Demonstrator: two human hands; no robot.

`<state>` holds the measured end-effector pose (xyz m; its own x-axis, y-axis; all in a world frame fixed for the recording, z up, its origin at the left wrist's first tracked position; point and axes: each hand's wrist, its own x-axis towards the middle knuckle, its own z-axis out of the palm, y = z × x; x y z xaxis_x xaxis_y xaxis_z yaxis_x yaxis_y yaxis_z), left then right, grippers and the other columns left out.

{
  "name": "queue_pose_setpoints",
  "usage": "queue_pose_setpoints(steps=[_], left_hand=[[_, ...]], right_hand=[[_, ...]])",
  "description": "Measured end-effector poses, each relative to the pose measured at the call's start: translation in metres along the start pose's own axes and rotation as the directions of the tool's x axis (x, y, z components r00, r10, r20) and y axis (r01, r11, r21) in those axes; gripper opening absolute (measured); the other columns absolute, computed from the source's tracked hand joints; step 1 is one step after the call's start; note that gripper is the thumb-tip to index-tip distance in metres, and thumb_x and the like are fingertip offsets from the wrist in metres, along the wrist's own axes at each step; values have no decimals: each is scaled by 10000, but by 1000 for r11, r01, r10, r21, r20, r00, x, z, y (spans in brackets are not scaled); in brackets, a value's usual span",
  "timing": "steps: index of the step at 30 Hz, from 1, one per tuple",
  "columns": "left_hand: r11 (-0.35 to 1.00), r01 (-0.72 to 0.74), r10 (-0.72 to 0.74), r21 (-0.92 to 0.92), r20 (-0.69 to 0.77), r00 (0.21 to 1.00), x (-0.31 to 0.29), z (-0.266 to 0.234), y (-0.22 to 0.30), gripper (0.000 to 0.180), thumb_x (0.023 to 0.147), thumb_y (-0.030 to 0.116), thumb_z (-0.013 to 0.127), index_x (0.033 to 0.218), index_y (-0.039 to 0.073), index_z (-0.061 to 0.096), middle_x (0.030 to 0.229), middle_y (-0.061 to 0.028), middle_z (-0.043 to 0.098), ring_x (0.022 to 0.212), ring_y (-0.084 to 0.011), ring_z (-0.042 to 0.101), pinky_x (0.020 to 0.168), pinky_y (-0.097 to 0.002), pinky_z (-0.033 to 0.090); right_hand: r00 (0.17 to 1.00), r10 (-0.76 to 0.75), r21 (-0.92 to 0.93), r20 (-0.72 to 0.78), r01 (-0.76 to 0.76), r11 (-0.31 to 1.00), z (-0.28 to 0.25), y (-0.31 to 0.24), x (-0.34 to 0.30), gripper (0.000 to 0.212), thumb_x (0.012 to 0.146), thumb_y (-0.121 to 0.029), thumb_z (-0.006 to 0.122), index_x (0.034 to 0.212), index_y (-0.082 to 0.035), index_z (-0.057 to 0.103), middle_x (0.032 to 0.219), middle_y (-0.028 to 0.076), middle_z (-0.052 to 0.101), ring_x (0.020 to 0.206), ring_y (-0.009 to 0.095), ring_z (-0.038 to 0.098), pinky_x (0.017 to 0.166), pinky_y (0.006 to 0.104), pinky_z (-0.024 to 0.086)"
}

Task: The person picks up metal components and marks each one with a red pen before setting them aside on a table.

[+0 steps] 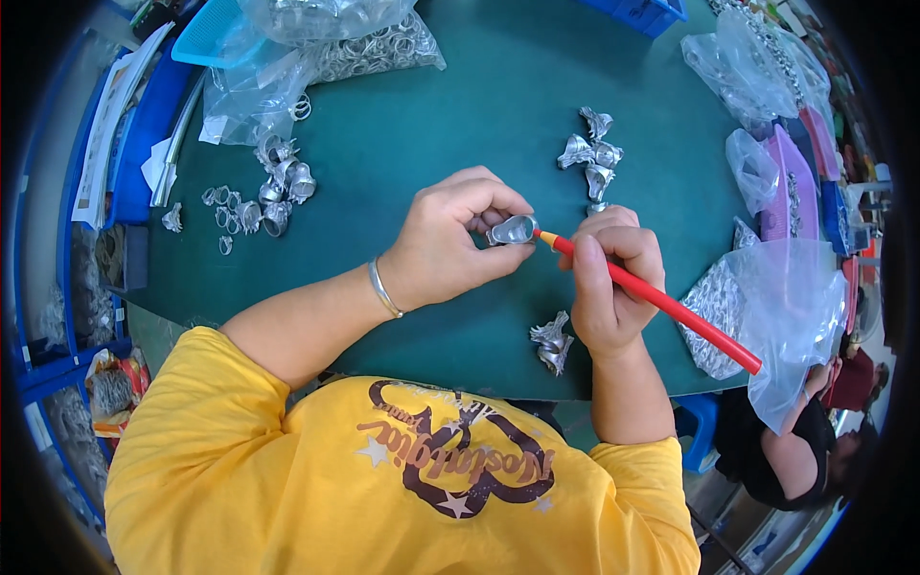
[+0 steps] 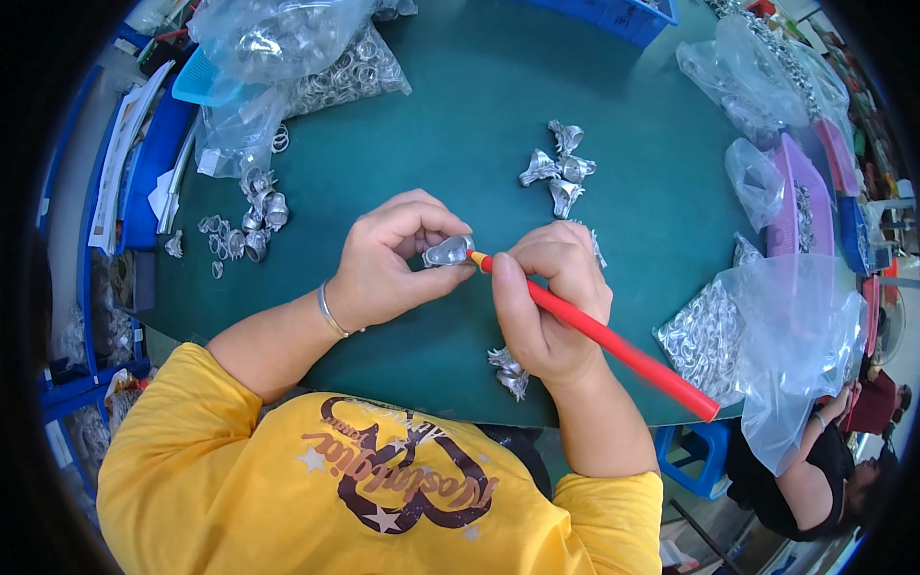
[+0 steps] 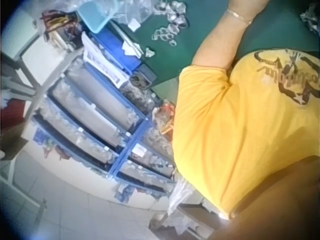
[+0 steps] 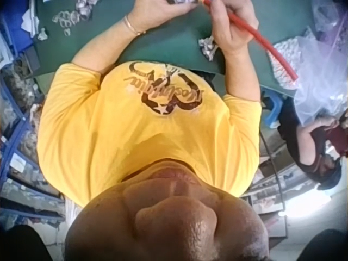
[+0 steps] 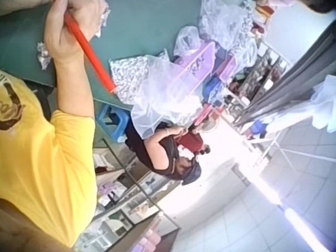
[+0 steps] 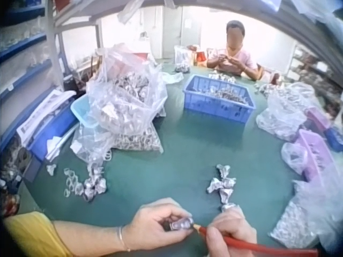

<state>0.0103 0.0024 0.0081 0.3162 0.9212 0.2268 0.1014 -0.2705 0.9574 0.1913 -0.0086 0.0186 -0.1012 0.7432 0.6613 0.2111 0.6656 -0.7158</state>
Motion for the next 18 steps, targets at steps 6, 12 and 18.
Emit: queue_pose_setpoints(steps=[6,12,18], left_hand=[[978,100,-97,-182,30,995,-3,0,1,269,726,-60,718,962,-30,592,901,-56,609,801,-85,609,681,-203,506],[948,219,-206,-229,81,975,-1,-1,3,252,748,-51,708,966,-42,582,903,-75,641,816,-93,625,706,-208,519],[952,236,-223,-196,88,971,-1,0,2,247,747,-51,707,961,-40,585,910,-74,637,814,-101,630,706,-212,521]], right_hand=[[998,19,12,-57,-18,1000,0,4,0,124,772,56,596,778,-36,513,648,70,567,557,181,520,596,311,389],[995,-95,86,8,94,992,-1,3,2,113,789,33,594,808,-37,507,660,69,577,567,181,543,603,312,388],[999,-44,-7,26,44,999,0,2,0,121,777,30,616,774,-40,518,661,69,574,563,187,531,600,306,398]])
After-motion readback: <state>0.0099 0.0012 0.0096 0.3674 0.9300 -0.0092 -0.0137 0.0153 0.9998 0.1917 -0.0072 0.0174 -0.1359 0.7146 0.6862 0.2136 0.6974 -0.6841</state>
